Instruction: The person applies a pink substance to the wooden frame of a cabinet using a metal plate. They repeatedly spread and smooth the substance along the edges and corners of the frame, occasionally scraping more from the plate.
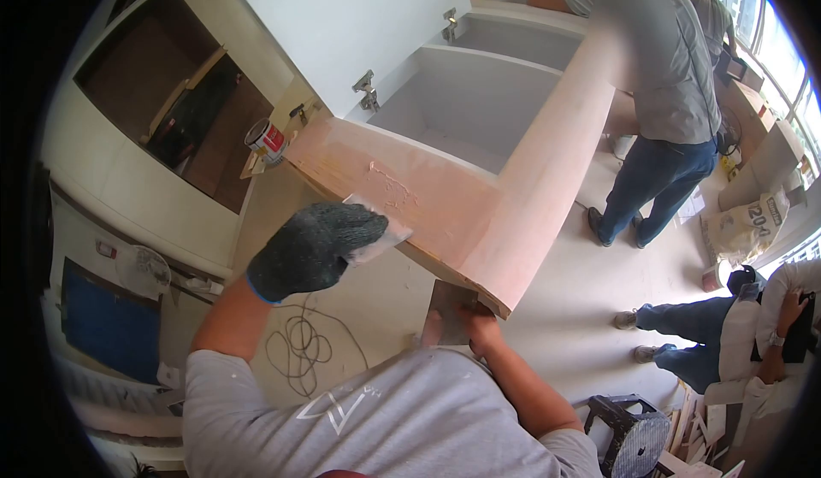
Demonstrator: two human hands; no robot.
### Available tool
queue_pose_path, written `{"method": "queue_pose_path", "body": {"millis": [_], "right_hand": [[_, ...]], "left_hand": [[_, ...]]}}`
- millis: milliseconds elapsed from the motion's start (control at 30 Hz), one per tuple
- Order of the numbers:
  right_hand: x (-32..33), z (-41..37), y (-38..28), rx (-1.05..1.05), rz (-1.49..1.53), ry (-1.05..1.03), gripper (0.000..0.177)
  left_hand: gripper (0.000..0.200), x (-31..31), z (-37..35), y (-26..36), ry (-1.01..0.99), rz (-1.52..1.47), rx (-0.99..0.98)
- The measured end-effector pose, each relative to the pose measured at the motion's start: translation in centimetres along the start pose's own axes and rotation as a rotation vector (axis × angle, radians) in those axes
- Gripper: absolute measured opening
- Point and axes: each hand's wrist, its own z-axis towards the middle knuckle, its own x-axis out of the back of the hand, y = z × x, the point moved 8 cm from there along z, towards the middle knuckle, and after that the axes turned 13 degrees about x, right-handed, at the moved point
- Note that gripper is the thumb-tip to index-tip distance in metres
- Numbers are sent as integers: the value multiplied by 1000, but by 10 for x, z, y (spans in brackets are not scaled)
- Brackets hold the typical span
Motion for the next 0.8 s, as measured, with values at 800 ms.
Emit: {"method": "queue_pose_path", "body": {"millis": [800], "right_hand": [[-15,-11,-30,-313,111,-38,49]], "left_hand": [[29,-27,38,20,77,149,-44]]}}
